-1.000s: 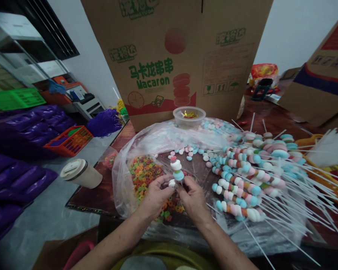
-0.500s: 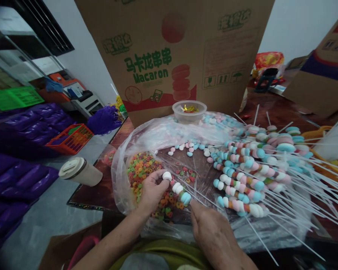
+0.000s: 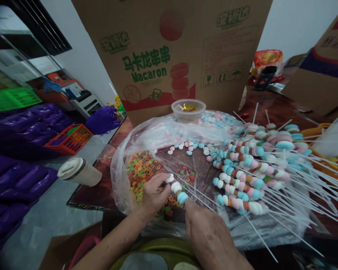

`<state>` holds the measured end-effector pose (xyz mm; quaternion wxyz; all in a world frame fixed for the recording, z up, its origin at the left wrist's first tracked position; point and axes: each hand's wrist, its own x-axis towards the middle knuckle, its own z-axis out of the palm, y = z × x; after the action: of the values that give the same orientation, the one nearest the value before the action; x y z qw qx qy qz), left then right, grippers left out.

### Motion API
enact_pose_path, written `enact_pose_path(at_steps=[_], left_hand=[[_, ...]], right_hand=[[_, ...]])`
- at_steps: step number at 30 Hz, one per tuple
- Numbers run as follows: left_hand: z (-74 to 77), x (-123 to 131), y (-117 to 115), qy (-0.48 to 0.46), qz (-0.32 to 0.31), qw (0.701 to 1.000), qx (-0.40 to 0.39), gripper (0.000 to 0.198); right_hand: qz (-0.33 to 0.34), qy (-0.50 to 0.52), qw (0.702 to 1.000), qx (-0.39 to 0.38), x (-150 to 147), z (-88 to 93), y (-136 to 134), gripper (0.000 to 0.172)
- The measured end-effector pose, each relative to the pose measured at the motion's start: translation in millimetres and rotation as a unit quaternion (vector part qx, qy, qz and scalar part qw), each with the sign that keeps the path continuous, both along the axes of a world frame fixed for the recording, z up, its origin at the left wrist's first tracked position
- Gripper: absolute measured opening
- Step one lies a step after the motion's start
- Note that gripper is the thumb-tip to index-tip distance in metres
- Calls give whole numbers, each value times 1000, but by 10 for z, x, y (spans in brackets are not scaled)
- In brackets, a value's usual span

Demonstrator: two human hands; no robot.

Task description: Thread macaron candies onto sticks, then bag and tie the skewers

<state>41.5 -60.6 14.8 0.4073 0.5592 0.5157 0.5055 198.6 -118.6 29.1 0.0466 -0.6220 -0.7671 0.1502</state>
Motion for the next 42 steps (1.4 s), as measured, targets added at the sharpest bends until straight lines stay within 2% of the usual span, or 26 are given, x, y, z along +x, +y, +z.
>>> enact_pose_path(at_steps=[3, 6, 8, 11, 14, 18, 23, 26, 34, 36, 38, 40, 42], left_hand=[[-77, -11, 32, -26, 12, 998, -49, 21], [-66, -28, 80, -116, -24, 987, -109, 20], [-35, -14, 129, -189, -6, 973, -133, 23], [-25, 62, 214, -279, 61, 943, -169, 25], [-58, 176, 233, -325, 41, 919, -219, 22], [-65, 324, 123, -365, 30, 901, -232, 24], [-4, 413, -5, -367, 85, 902, -210, 22], [-5, 403, -29, -375, 94, 897, -215, 20], [-207, 474, 33, -388, 64, 891, -227, 21], [-167, 486, 83, -377, 42, 895, -233, 23], [-73, 444, 138, -373, 15, 901, -221, 35], [21, 356, 188, -360, -5, 911, -202, 48], [64, 253, 225, -321, -9, 925, -203, 51]], right_hand=[[0, 3, 1000, 2, -11, -31, 45, 26], [-6, 20, 1000, 8, 7, -84, 92, 25], [-7, 26, 1000, 9, 16, -95, 111, 24], [-6, 28, 1000, 7, 7, -73, 115, 24], [-7, 32, 999, -4, -24, -59, 97, 23], [1, 45, 999, -30, -96, -92, 63, 24], [17, 46, 997, -56, -219, -102, 45, 25], [19, 40, 997, -61, -271, -84, 63, 24], [10, 45, 999, 15, -333, -147, 102, 23], [8, 41, 999, 28, -186, -134, 132, 21], [-9, 33, 998, 44, 129, -56, 186, 22], [-64, 10, 995, 77, 597, 70, 276, 23], [-147, -25, 972, 179, 1129, 187, 401, 15]])
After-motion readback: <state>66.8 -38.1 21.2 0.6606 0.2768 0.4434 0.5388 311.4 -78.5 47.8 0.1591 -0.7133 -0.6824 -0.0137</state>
